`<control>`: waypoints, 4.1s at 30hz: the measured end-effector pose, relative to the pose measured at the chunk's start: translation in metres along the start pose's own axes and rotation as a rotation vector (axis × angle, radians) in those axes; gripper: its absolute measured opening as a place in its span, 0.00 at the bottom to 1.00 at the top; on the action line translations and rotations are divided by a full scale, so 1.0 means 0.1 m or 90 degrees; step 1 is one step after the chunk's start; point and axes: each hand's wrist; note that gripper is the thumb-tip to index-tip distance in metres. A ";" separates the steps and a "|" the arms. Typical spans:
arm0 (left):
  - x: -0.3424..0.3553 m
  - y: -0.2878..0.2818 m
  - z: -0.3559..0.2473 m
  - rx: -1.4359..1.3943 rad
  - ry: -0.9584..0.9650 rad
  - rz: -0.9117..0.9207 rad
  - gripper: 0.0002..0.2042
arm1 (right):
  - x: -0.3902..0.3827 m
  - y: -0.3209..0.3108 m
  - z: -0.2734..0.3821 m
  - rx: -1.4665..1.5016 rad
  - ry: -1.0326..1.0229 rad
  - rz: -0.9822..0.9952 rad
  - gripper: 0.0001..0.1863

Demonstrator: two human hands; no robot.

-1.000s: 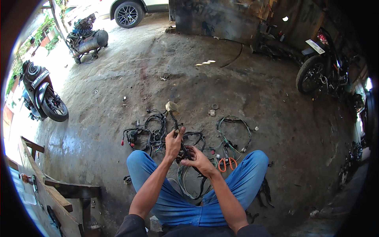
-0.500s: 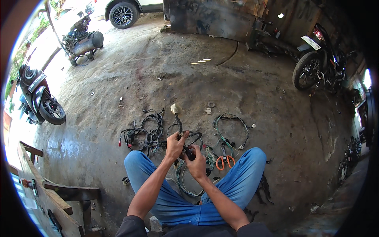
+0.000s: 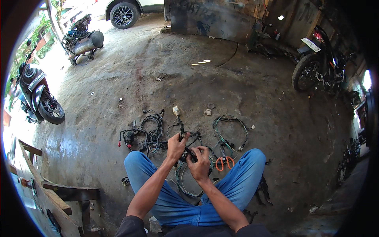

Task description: The person is inspecting and repairing a motorcycle wire harness using scissors.

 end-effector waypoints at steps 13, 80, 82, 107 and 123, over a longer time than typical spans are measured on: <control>-0.04 0.02 0.06 0.030 0.073 -0.040 0.21 | 0.05 0.07 -0.03 -0.016 0.006 -0.017 0.05; 0.01 -0.04 -0.05 -0.014 -0.001 0.070 0.22 | 0.19 -0.06 -0.18 0.030 0.001 0.056 0.08; 0.01 -0.04 -0.05 0.000 0.018 0.065 0.23 | 0.24 -0.07 -0.22 -0.009 -0.092 0.010 0.09; -0.04 0.02 0.03 -0.008 0.120 0.085 0.22 | 0.77 -0.02 -0.85 0.347 0.702 0.699 0.14; 0.02 -0.06 0.03 0.060 0.158 0.006 0.20 | 0.08 -0.30 -0.16 0.293 0.214 0.227 0.12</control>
Point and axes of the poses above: each hand's wrist, its own x-axis towards the middle knuckle, its own y-axis out of the palm, z = x × y, and after that the axes turned 4 degrees about y, right-handed
